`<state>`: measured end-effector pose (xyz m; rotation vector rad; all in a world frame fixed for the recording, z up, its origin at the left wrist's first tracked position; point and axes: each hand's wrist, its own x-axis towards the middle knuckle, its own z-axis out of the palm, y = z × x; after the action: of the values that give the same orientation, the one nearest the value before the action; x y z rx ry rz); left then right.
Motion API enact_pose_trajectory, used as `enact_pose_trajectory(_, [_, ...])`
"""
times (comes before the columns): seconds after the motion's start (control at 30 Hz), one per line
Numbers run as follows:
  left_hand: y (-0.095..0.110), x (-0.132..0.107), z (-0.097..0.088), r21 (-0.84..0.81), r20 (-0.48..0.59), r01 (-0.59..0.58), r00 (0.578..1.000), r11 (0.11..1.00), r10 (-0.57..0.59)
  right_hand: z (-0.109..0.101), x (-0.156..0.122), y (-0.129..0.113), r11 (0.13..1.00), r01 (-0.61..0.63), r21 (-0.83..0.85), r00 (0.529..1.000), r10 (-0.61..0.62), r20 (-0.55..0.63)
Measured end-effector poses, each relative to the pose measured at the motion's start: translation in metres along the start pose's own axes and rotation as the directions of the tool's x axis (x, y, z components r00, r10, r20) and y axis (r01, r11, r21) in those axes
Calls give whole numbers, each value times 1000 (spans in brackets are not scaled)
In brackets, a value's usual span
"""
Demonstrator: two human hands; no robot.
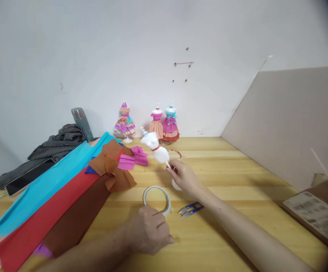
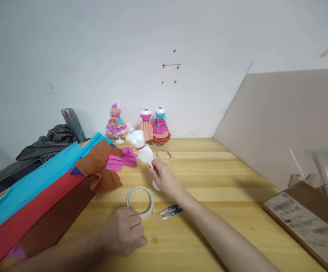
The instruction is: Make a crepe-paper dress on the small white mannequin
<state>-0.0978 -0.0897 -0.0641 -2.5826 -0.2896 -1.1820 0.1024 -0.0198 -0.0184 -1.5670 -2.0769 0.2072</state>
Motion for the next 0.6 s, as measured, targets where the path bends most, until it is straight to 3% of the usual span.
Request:
enact_pose_trajectory(0.17, [0, -1, 0, 2, -20, -20, 1000, 1000, 20, 21, 0, -5, 958, -12, 286, 992, 47, -118])
enact_pose_trajectory(0.33, [0, 1, 0, -25, -51, -24, 998, 999, 23, 36, -5, 6, 860, -67, 506, 977, 159, -141])
enact_pose_trajectory(0.47, [2, 2, 2, -57, -84, -36, 996, 998, 31, 32, 1, 4, 801, -85, 592, 965, 213, -150])
enact_pose_trajectory(0.6, [1, 3, 0, -49, -86, -54, 995, 997, 49, 18, 42, -14, 809, -41, 587, 966, 181, -182])
